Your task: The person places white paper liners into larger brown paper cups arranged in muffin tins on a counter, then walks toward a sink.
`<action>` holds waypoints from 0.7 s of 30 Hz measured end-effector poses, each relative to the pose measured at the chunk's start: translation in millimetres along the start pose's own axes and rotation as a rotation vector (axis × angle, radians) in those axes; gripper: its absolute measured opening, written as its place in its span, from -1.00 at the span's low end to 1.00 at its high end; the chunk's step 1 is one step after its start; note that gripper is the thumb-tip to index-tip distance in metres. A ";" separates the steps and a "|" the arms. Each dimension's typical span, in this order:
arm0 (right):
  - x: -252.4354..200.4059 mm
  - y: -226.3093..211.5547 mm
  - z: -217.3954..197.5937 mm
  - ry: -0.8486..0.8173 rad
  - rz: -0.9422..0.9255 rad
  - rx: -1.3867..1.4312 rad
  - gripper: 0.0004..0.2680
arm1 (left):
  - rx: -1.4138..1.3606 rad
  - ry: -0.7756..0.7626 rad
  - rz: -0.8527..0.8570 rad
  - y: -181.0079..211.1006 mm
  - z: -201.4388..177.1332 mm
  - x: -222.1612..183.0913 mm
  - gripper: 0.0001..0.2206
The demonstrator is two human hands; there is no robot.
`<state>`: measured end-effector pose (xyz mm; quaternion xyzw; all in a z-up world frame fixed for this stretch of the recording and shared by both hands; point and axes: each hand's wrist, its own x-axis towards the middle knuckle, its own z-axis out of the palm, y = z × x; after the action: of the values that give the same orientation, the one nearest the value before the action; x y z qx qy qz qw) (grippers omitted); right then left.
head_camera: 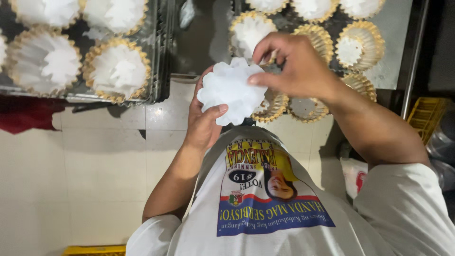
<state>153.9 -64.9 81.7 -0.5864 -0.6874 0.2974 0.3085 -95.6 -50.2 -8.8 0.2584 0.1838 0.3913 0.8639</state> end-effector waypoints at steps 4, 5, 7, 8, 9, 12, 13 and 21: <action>-20.9 33.3 -31.0 0.062 0.075 -0.061 -0.91 | 0.023 0.001 -0.040 -1.7 12.9 6.6 -0.19; -29.6 50.1 -46.0 0.136 0.207 -0.040 -0.89 | 0.015 -0.003 -0.045 -2.1 13.2 5.8 -0.20; -49.0 85.1 -74.6 0.219 0.265 -0.100 -0.86 | 0.000 -0.011 -0.042 0.0 12.5 3.3 -0.22; -59.5 101.1 -84.4 0.226 0.191 -0.180 -0.84 | -0.016 -0.011 -0.052 -1.4 14.4 3.6 -0.22; -67.1 116.7 -87.4 0.232 0.113 -0.255 -0.81 | -0.028 -0.008 -0.059 -1.6 16.4 3.3 -0.22; -78.9 152.7 -81.7 0.279 0.143 -0.446 -0.82 | -0.026 -0.015 -0.072 -3.6 25.1 3.1 -0.21; -82.3 159.0 -76.1 0.318 0.111 -0.517 -0.81 | -0.021 -0.021 -0.079 -4.8 28.6 3.2 -0.20; -93.0 116.9 -58.9 0.336 -0.124 -0.809 -0.79 | 0.001 -0.101 -0.077 -9.2 41.3 -2.9 -0.06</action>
<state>283.5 -138.4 21.9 -0.6580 -0.7224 -0.1142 0.1790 -70.6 -70.1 19.1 0.2709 0.1500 0.3442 0.8864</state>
